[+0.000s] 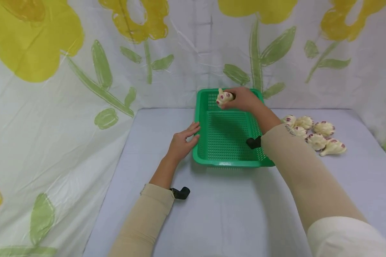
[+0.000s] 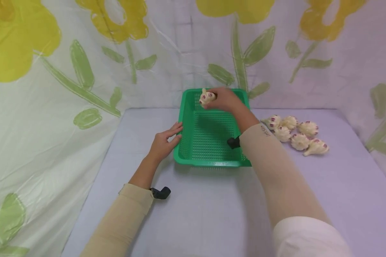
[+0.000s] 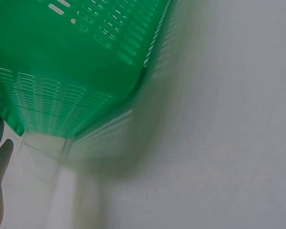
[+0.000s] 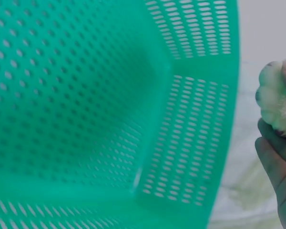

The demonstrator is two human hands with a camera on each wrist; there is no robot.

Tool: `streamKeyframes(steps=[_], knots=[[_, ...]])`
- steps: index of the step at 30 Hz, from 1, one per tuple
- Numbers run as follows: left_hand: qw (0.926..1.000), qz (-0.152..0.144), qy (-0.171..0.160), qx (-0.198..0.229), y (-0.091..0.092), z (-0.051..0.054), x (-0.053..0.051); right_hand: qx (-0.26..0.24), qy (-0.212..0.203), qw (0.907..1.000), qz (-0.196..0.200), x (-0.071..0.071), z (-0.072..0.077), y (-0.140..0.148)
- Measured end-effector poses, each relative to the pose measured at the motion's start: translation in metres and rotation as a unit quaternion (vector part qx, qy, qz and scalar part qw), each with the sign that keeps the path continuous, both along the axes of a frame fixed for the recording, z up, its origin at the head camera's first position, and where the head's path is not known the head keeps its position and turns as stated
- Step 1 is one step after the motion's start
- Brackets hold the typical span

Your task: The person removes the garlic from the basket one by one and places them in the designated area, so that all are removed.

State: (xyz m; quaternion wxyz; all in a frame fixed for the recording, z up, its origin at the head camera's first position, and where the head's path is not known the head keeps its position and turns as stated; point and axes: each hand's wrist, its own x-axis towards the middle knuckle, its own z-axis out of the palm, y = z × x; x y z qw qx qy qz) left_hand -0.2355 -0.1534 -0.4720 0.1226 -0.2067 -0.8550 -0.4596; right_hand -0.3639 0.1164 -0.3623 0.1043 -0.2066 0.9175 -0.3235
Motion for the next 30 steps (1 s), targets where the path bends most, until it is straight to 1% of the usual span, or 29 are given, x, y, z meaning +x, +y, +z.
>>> streamKeyframes(steps=[2,5,10,14,17,20,23,27,30], knots=[[1.0,0.0,-0.001,0.002,-0.001,0.0,0.0,-0.018,0.009,0.9998,-0.003,0.004,0.008,0.006],[1.0,-0.001,0.001,0.003,-0.001,0.0,0.001,-0.029,0.02,0.9993,-0.015,0.011,0.02,0.019],[1.0,-0.005,0.004,0.004,-0.001,-0.001,0.0,-0.051,0.028,0.9971,-0.049,0.025,0.034,0.049],[0.9999,-0.005,0.004,0.011,0.0,0.0,0.0,-0.091,0.015,0.9925,-0.08,0.039,0.043,0.076],[0.9999,-0.006,-0.002,0.015,0.0,0.0,0.0,-0.103,0.008,0.9886,-0.109,0.05,0.046,0.097],[0.9997,-0.007,-0.006,0.021,-0.001,0.0,0.0,-0.105,0.004,0.9848,-0.139,0.061,0.045,0.118],[0.9997,-0.007,-0.007,0.022,-0.001,0.0,0.0,-0.111,-0.008,0.9797,-0.167,0.073,0.039,0.14],[0.9997,-0.008,-0.005,0.021,-0.001,-0.001,-0.001,-0.119,-0.027,0.9712,-0.205,0.088,0.024,0.169],[0.9997,-0.007,-0.004,0.023,-0.002,-0.003,-0.002,-0.125,-0.041,0.9649,-0.227,0.097,0.011,0.188]])
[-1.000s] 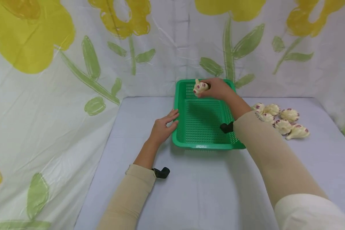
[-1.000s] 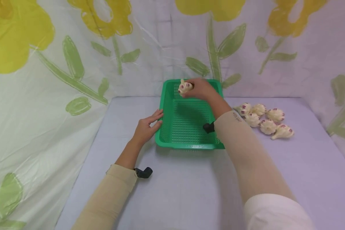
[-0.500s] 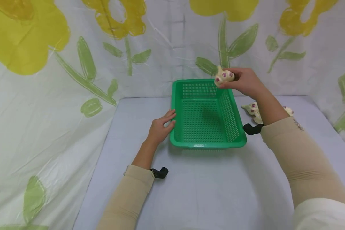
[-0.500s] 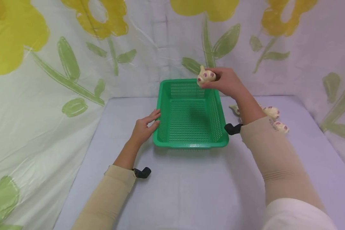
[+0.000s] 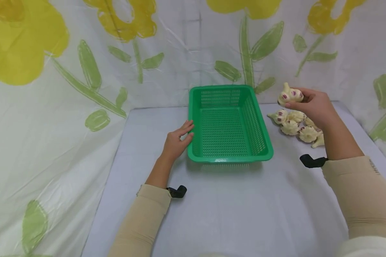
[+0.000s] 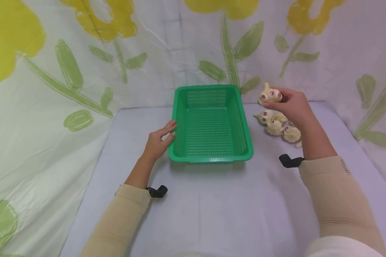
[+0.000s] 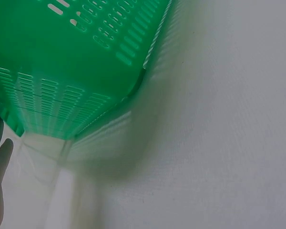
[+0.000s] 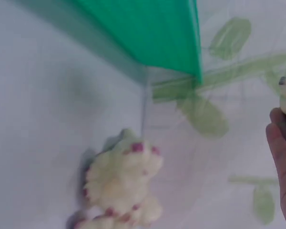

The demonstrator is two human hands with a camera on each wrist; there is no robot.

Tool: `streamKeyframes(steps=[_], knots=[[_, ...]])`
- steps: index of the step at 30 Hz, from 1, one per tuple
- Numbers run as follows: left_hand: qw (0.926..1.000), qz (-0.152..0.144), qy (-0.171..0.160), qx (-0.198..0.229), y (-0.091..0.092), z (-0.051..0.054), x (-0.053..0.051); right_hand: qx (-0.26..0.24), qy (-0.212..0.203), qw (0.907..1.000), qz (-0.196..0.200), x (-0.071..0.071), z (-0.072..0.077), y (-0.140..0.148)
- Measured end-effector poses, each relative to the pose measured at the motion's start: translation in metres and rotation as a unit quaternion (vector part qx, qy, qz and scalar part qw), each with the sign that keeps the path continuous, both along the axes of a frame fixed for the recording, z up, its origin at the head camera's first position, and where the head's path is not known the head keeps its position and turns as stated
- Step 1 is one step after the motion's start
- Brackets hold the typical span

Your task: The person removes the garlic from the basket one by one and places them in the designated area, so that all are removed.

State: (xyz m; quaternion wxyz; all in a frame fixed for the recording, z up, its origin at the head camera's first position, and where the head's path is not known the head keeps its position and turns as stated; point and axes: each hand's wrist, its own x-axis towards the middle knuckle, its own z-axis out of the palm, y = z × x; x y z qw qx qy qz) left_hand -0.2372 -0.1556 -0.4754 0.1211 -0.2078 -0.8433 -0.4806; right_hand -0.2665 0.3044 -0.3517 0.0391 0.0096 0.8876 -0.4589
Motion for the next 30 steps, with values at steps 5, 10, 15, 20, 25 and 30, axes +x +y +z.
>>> streamKeyframes(steps=[5,10,15,20,25,30], knots=[[1.0,0.004,0.007,0.005,-0.001,-0.001,0.0,0.005,-0.013,0.9997,-0.02,0.015,-0.026,0.027],[0.9999,0.0,0.01,0.0,0.0,-0.001,-0.001,0.06,-0.036,0.9974,-0.017,0.031,-0.052,0.042],[1.0,0.0,0.0,-0.001,0.0,0.001,0.0,0.108,-0.057,0.9924,0.012,0.043,-0.076,0.049],[1.0,0.004,0.003,-0.006,-0.001,0.004,0.001,0.145,-0.054,0.9872,0.039,0.05,-0.093,0.047],[0.9999,0.004,0.008,-0.01,-0.002,0.003,0.0,0.169,-0.064,0.9813,0.067,0.056,-0.102,0.048],[0.9998,0.004,-0.002,-0.022,0.0,0.004,-0.001,0.19,-0.078,0.9743,0.091,0.059,-0.109,0.054]])
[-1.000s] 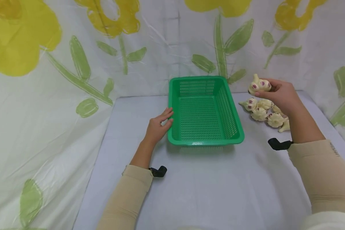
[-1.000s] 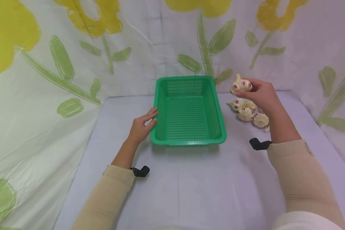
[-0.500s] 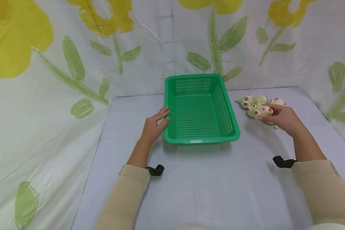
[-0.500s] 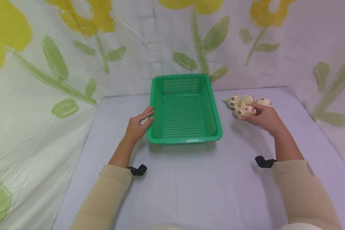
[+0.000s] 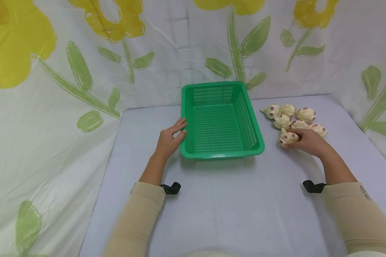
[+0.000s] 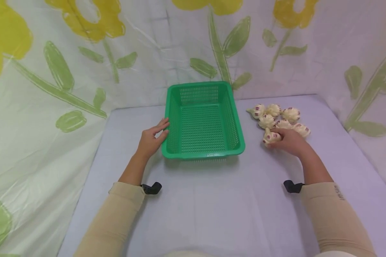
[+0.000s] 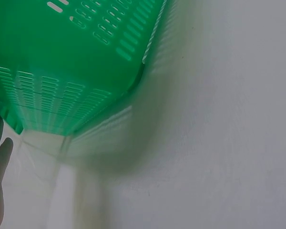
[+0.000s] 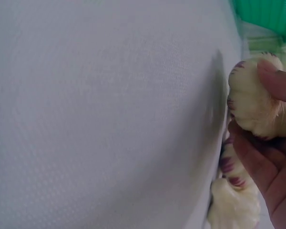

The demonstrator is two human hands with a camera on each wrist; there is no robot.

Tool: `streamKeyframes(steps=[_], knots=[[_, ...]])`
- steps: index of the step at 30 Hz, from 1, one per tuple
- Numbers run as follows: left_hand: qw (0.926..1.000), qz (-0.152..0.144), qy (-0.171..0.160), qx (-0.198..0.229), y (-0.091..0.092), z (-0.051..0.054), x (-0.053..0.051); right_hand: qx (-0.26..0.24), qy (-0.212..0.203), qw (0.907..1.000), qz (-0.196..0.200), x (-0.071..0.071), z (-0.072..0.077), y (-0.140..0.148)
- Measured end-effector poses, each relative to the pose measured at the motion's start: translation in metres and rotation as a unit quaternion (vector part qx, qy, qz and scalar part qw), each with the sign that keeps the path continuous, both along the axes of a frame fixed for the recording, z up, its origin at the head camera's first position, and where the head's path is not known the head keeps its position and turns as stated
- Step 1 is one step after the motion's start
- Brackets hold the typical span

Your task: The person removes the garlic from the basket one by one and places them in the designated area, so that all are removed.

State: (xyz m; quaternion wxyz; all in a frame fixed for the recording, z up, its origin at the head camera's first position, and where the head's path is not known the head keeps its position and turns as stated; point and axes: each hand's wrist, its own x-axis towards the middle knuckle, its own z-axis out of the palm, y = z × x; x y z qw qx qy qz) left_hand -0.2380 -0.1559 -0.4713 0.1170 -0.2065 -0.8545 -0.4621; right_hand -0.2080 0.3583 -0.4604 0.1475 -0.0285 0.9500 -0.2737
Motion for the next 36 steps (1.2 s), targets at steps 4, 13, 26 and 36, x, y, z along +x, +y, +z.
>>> streamKeyframes(steps=[4,13,26,36], knots=[[1.0,0.004,-0.005,-0.008,-0.003,0.003,-0.003,0.007,0.005,0.9999,0.009,0.0,0.0,-0.003],[0.9994,0.008,-0.019,-0.029,-0.009,0.008,-0.006,0.011,0.029,0.9994,0.012,0.003,0.008,-0.006],[0.9867,0.034,-0.019,-0.158,-0.026,0.049,-0.034,0.036,0.057,0.9971,0.035,-0.024,0.065,-0.026],[0.9427,0.023,-0.071,-0.325,-0.045,0.111,-0.089,0.097,0.095,0.9866,0.089,-0.083,0.12,-0.068]])
